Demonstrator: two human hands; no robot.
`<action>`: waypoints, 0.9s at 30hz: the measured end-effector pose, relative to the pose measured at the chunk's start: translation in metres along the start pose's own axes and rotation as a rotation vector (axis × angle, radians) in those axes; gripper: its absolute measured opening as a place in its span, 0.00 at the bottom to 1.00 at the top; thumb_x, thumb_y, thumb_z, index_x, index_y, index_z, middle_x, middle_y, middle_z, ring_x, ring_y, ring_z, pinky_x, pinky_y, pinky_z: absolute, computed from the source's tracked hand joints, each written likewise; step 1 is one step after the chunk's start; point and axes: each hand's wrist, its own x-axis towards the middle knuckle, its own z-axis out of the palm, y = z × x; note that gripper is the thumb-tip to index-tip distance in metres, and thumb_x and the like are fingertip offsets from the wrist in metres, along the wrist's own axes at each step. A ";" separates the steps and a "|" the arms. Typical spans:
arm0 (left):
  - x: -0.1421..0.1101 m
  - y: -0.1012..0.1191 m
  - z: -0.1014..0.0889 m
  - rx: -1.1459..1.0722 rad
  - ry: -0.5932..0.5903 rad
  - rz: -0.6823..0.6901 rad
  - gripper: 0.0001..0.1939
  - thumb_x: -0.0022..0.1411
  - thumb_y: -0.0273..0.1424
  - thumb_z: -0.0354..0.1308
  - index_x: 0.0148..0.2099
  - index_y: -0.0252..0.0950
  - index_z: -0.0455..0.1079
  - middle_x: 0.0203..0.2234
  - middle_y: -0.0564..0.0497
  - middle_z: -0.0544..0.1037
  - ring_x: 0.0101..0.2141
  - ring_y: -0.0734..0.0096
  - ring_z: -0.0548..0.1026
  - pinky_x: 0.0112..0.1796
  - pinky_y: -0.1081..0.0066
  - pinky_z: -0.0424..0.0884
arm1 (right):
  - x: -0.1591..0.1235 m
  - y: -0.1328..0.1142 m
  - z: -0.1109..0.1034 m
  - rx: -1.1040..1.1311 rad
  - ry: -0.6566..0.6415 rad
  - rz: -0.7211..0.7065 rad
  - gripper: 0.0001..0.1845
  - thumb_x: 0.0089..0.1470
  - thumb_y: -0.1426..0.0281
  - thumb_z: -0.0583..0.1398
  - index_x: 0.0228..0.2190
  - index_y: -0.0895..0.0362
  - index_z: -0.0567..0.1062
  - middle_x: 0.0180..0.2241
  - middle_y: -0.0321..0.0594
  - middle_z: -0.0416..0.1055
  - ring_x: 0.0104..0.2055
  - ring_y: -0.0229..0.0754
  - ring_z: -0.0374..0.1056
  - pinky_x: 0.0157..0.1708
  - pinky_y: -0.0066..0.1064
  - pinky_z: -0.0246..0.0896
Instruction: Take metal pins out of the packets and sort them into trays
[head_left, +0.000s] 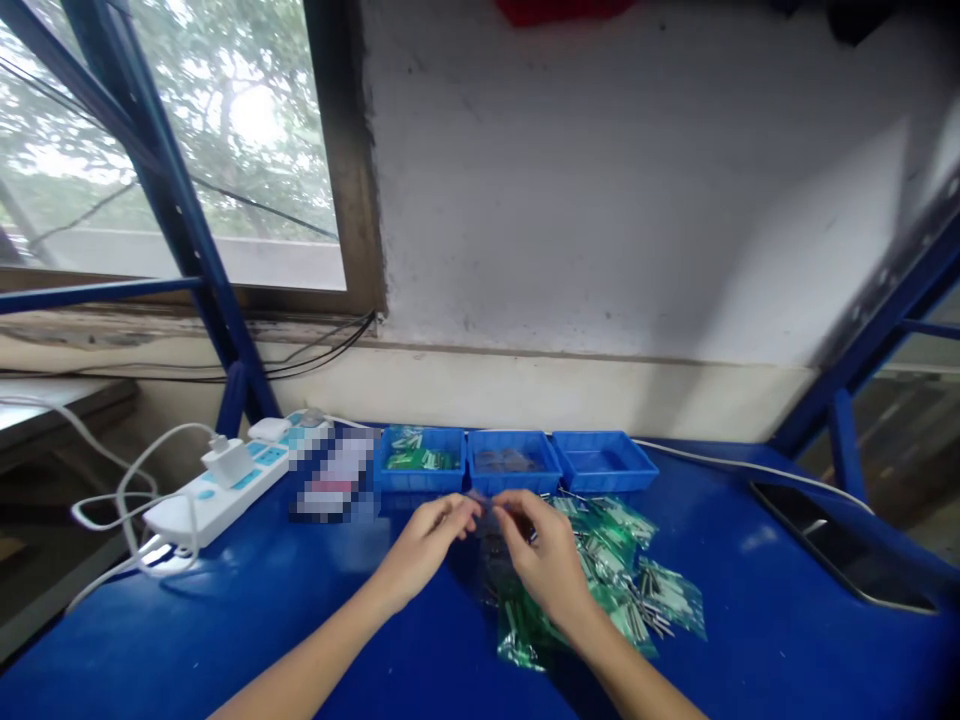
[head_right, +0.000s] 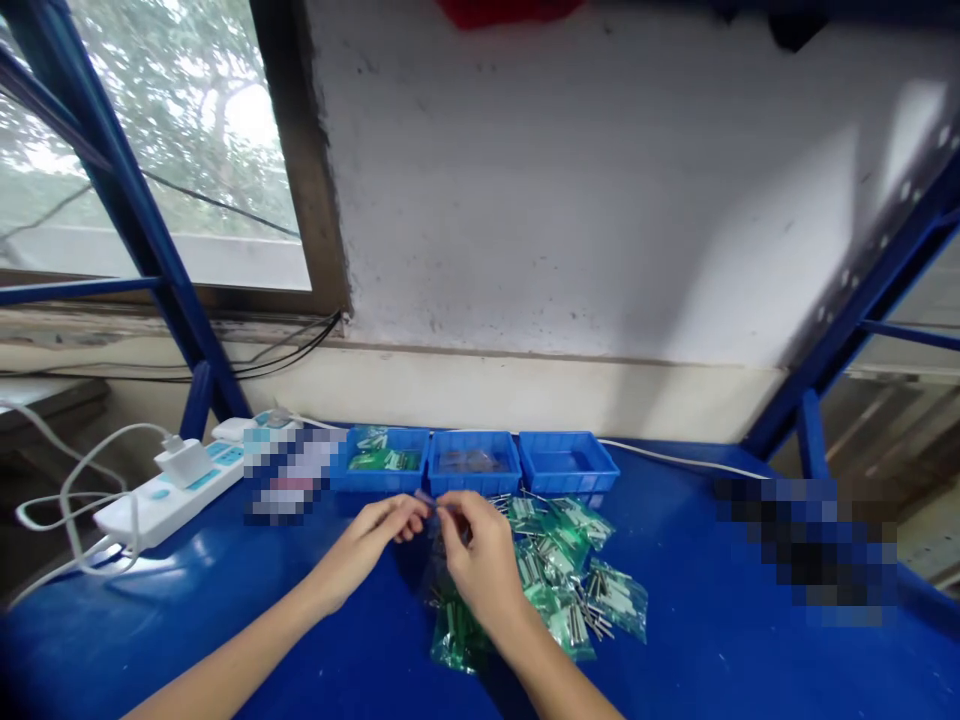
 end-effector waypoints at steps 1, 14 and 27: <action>0.002 -0.001 0.000 -0.091 0.001 -0.071 0.19 0.66 0.42 0.44 0.36 0.34 0.70 0.28 0.50 0.71 0.29 0.70 0.70 0.32 0.72 0.66 | 0.000 0.000 0.000 -0.029 -0.019 -0.051 0.08 0.55 0.70 0.54 0.31 0.56 0.74 0.26 0.38 0.69 0.27 0.40 0.64 0.29 0.29 0.57; -0.003 -0.004 -0.007 0.508 0.128 0.520 0.13 0.64 0.25 0.48 0.43 0.41 0.73 0.30 0.48 0.72 0.33 0.67 0.69 0.37 0.67 0.66 | 0.011 0.000 0.002 0.218 -0.119 0.261 0.21 0.57 0.57 0.52 0.20 0.57 0.71 0.23 0.36 0.64 0.27 0.39 0.62 0.28 0.28 0.58; 0.005 -0.026 -0.002 0.828 -0.004 0.195 0.18 0.62 0.32 0.53 0.54 0.42 0.65 0.49 0.45 0.70 0.49 0.54 0.67 0.47 0.54 0.63 | 0.073 0.005 -0.065 -0.593 0.694 -0.330 0.10 0.55 0.69 0.56 0.38 0.56 0.74 0.26 0.42 0.69 0.28 0.41 0.64 0.31 0.33 0.58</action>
